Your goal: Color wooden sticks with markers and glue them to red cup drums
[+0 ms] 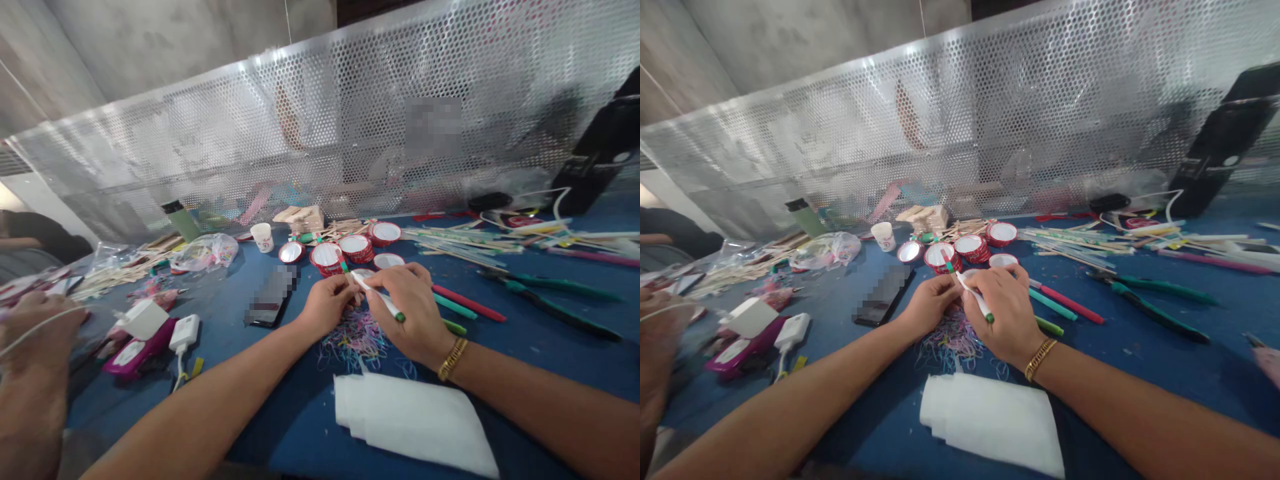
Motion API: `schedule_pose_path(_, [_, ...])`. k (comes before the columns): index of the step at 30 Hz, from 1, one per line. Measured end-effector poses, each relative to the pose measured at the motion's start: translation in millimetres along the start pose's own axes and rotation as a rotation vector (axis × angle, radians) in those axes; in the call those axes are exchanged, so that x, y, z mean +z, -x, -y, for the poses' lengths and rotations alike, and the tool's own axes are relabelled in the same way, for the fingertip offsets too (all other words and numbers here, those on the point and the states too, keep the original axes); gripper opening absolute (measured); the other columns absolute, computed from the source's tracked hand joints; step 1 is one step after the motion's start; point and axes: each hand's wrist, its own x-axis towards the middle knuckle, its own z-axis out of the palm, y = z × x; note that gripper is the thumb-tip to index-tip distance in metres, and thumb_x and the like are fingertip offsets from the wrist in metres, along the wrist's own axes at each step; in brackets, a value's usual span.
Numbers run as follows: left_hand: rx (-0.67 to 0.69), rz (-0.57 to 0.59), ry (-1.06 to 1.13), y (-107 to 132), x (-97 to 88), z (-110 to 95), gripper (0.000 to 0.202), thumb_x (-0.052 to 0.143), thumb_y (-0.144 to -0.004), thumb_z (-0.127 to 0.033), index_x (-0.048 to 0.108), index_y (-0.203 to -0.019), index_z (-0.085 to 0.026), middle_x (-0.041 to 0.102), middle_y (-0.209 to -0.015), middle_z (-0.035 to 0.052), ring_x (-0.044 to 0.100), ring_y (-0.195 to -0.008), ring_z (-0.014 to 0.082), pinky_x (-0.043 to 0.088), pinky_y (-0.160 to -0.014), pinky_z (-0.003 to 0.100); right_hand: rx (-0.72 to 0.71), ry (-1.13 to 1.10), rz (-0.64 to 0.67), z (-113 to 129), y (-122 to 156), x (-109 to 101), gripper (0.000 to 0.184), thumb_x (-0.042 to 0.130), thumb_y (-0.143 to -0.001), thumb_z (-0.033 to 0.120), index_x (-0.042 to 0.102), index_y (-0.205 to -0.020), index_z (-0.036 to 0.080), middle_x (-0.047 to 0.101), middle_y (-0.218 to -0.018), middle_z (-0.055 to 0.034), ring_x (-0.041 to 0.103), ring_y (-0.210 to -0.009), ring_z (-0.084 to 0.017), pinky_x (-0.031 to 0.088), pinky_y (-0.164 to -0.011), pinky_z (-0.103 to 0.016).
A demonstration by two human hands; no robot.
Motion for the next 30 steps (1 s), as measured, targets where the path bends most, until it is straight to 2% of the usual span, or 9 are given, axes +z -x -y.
schedule_pose_path(5, [0.032,-0.003,-0.022,0.1,-0.7,-0.4,0.030,0.067,-0.079,-0.042,0.059,-0.069,-0.015,0.057,-0.060,-0.0018,0.048,-0.053,0.0095,0.036,-0.052,0.022,-0.019,-0.013,0.032,-0.5,1.0,1.6,0.009,0.050,-0.093,0.024,0.059,-0.096,0.022,0.069,-0.090,-0.0024,0.060,-0.085,-0.020,0.034,-0.091,-0.043])
schedule_pose_path(13, [0.002,0.003,-0.003,-2.2,-0.8,6.0,0.029,0.064,-0.081,-0.043,0.060,-0.075,-0.015,0.062,-0.068,0.0008,0.051,-0.055,0.0104,0.038,-0.053,0.022,-0.003,0.011,0.000,-0.9,0.2,1.2,0.009,0.050,-0.093,0.024,0.059,-0.095,0.022,0.070,-0.088,-0.0024,0.061,-0.085,-0.020,0.034,-0.089,-0.043])
schedule_pose_path(20, [0.063,0.001,-0.030,-1.5,-1.7,4.2,0.026,0.065,-0.081,-0.037,0.059,-0.069,-0.015,0.059,-0.063,-0.0007,0.049,-0.055,0.0100,0.036,-0.053,0.022,-0.046,-0.024,0.034,1.0,1.0,1.9,0.009,0.050,-0.093,0.023,0.058,-0.097,0.022,0.067,-0.091,-0.0021,0.059,-0.086,-0.019,0.033,-0.093,-0.044])
schedule_pose_path(30, [0.006,-0.004,0.018,-2.4,-1.2,7.8,0.029,0.065,-0.081,-0.043,0.060,-0.072,-0.015,0.061,-0.067,0.0007,0.052,-0.056,0.0104,0.038,-0.054,0.022,-0.019,0.023,-0.004,-1.0,0.4,1.5,0.008,0.052,-0.093,0.023,0.059,-0.095,0.021,0.069,-0.088,-0.0017,0.061,-0.085,-0.020,0.034,-0.089,-0.042])
